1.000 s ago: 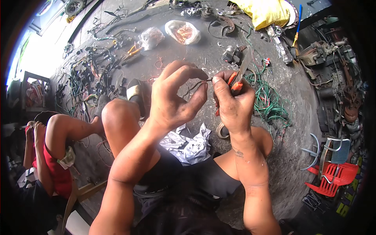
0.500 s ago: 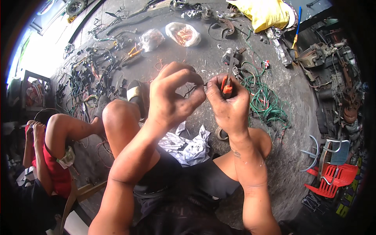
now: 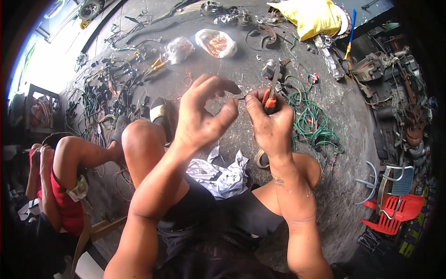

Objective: Manually stripping and joining automotive electrical wires using a knife and pliers.

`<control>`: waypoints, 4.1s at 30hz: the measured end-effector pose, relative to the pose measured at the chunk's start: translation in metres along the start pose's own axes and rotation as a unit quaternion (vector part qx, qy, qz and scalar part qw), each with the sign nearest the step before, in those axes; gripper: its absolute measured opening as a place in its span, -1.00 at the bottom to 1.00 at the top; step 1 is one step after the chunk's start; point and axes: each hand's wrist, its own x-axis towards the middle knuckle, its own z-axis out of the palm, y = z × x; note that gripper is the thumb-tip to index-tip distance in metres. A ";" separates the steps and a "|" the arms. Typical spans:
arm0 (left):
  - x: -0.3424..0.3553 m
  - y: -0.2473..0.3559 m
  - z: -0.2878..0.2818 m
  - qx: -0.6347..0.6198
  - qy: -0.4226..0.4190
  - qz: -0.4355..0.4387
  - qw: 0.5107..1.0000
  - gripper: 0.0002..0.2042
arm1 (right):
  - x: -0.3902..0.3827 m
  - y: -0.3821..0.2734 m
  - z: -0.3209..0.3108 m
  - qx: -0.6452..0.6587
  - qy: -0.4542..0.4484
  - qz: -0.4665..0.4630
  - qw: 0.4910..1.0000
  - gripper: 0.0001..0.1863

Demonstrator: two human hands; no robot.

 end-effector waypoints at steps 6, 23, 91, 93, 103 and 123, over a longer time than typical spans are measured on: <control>-0.001 0.004 0.002 0.373 0.050 0.306 0.874 -0.79 | 0.002 0.006 -0.002 -0.054 0.007 -0.054 0.997 -0.89; -0.004 0.006 -0.006 0.386 -0.002 0.220 0.896 -0.87 | 0.005 0.006 0.000 -0.162 -0.051 -0.063 0.983 -0.82; -0.001 -0.017 0.017 0.166 0.067 0.175 0.968 -0.89 | 0.011 0.011 0.000 0.111 -0.073 0.050 0.990 -0.93; -0.002 -0.022 0.018 0.099 0.092 0.129 0.982 -0.92 | 0.009 0.005 0.003 0.104 -0.065 0.087 0.989 -0.93; 0.004 -0.004 -0.003 -0.176 -0.089 -0.094 0.976 -0.84 | 0.016 0.014 -0.015 0.289 -0.029 0.170 0.942 -0.93; -0.004 0.007 -0.009 -0.136 -0.189 -0.108 0.967 -0.81 | 0.018 0.009 -0.029 0.332 -0.134 0.172 0.918 -0.88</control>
